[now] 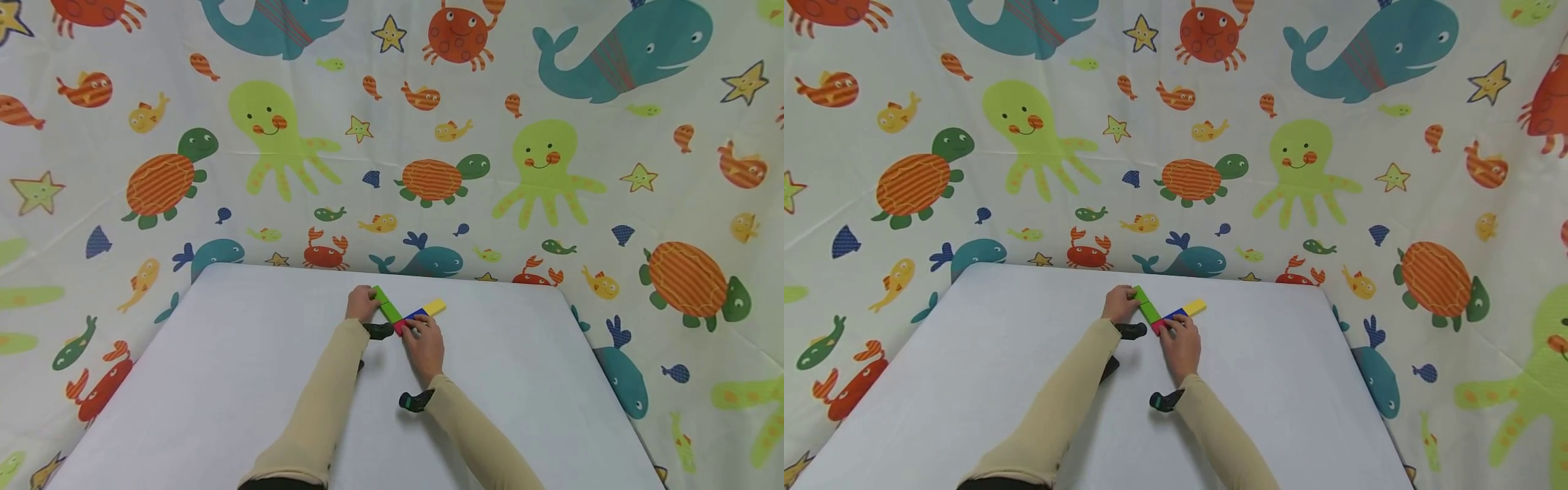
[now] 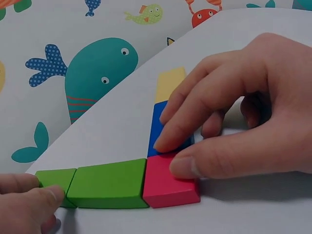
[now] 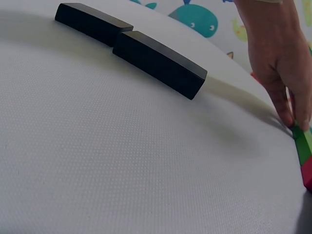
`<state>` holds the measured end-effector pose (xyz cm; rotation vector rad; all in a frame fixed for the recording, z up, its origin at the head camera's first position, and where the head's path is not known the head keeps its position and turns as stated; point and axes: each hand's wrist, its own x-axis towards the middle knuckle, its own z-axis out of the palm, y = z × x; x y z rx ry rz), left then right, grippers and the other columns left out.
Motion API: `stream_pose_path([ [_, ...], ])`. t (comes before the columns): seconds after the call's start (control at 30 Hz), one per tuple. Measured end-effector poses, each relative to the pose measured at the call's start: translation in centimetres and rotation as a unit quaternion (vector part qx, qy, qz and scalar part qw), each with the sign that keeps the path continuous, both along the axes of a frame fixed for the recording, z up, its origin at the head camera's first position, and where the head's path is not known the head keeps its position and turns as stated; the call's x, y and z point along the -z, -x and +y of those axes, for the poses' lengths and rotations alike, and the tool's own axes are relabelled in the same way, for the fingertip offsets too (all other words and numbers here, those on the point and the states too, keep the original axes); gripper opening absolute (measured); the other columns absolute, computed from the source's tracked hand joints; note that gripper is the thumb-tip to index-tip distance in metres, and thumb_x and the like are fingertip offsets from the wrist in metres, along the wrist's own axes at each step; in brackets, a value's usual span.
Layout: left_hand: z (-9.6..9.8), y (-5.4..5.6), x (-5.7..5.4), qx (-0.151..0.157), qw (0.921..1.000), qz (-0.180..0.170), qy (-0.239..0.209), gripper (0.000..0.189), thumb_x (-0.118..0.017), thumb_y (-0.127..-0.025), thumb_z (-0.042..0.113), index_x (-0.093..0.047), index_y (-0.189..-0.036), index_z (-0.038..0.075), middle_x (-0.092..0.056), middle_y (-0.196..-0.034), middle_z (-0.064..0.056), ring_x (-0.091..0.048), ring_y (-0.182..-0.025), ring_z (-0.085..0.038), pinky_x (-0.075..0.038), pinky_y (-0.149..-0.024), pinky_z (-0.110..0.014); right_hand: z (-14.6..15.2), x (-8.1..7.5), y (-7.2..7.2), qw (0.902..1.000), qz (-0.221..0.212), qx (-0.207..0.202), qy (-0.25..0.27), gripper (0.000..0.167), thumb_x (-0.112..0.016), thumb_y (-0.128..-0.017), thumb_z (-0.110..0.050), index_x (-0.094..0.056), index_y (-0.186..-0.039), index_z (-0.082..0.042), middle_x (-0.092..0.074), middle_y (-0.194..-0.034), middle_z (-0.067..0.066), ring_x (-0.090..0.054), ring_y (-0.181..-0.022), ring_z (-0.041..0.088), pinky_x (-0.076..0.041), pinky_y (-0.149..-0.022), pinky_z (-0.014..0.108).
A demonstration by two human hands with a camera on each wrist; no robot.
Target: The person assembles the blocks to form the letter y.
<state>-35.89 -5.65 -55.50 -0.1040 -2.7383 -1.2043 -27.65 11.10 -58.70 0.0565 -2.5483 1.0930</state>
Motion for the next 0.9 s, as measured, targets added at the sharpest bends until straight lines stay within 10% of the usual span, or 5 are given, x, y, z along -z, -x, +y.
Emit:
stream_pose_path([
  [0.37, -0.18, 0.2, 0.13, 0.018, 0.9996, 0.016, 0.017, 0.033, -0.069, -0.084, -0.002, -0.048, -0.059, 0.002, -0.066, -0.108, -0.026, -0.058, -0.114, -0.039, -0.043, -0.102, -0.047, 0.03, -0.12, -0.04, 1.0, -0.009, -0.001, 0.0, 0.025, -0.073, -0.089, -0.026, -0.076, -0.107, -0.009, -0.063, -0.119, 0.008, -0.06, -0.103, 0.025, -0.051, -0.088, 0.042],
  [0.9, -0.29, -0.1, 0.02, 0.014, 0.9997, -0.014, 0.011, 0.01, -0.068, -0.087, 0.001, -0.069, -0.081, -0.007, -0.061, -0.121, -0.029, -0.054, -0.119, -0.04, -0.041, -0.104, -0.049, 0.02, -0.15, -0.04, 0.9999, -0.012, 0.002, -0.002, 0.024, -0.073, -0.089, -0.026, -0.076, -0.106, -0.009, -0.063, -0.119, 0.008, -0.06, -0.101, 0.024, -0.051, -0.087, 0.042],
])
